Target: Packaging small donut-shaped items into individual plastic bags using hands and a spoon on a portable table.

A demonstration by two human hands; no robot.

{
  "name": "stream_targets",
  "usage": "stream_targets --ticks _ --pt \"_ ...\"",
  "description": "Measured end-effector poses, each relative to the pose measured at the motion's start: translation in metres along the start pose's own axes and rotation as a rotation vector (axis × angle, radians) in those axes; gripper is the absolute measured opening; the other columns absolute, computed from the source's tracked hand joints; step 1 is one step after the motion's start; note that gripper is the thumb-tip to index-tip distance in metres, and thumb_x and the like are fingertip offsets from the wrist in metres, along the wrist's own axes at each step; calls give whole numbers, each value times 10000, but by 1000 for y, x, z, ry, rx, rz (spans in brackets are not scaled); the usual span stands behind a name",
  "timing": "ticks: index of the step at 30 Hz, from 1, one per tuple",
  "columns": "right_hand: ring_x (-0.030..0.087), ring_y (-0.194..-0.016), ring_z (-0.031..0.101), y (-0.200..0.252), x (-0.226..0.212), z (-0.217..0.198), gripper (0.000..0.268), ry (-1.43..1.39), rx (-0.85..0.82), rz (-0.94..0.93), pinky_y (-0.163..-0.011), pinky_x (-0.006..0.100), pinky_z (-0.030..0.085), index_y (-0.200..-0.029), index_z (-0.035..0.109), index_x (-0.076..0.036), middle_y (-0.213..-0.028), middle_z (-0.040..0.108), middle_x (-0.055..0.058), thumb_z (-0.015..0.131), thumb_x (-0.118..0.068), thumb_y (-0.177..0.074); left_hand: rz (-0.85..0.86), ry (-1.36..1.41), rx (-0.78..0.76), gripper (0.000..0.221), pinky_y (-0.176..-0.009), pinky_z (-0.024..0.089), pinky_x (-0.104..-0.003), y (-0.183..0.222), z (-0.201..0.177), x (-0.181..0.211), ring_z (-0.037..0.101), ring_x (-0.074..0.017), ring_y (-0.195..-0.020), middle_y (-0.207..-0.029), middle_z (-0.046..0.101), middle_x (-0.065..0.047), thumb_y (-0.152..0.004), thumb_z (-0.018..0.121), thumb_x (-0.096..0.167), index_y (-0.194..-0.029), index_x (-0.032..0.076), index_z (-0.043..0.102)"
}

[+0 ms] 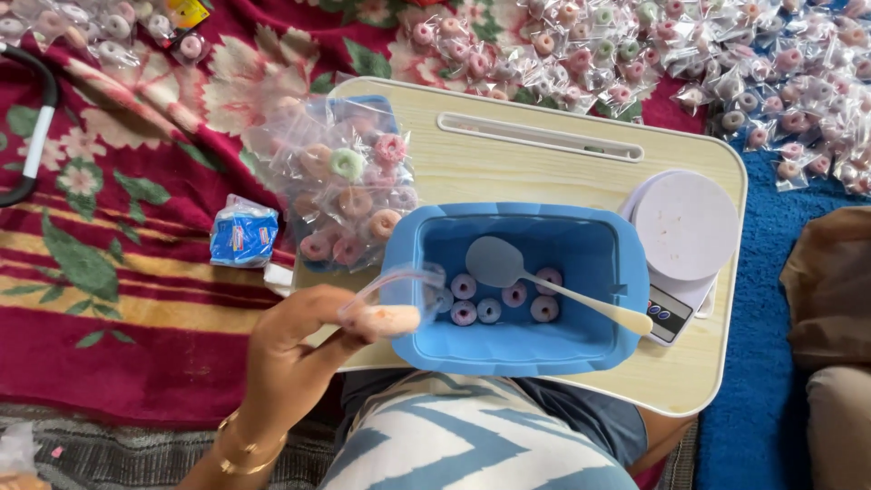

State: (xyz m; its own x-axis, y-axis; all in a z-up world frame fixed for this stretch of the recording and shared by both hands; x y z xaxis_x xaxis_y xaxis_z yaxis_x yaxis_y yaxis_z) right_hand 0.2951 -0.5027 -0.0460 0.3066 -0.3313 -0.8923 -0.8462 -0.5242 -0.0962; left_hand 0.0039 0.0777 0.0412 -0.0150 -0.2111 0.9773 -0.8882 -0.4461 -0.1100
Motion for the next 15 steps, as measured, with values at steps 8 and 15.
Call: stream_targets --ticks 8,15 --pt "236 -1027 646 -28 -169 241 626 -151 -27 -7 -905 367 569 -1361 563 -40 -1334 650 153 688 -408 -871 57 380 -209 115 -665 447 -211 -26 88 -10 535 -81 -725 -933 728 -21 -884 768 73 -997 84 748" --pt "250 -1137 665 -40 -204 289 489 -154 -47 -45 -1023 366 524 -1299 586 -55 -1240 677 142 717 -308 -901 137 133 -252 146 -673 479 -231 -26 100 1 576 -98 -686 -888 740 -17 -824 822 98 -952 89 752"
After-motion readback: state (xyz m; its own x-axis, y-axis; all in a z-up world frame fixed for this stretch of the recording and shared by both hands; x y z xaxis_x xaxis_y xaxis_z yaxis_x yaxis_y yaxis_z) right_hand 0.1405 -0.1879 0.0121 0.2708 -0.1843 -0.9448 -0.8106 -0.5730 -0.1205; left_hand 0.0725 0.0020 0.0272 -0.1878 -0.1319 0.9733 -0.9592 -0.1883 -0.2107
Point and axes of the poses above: each hand's wrist, its own y-axis away from the middle knuckle, its own z-axis out of the palm, x = y × z, the point moved 6 cm from there along -y, towards the middle knuckle
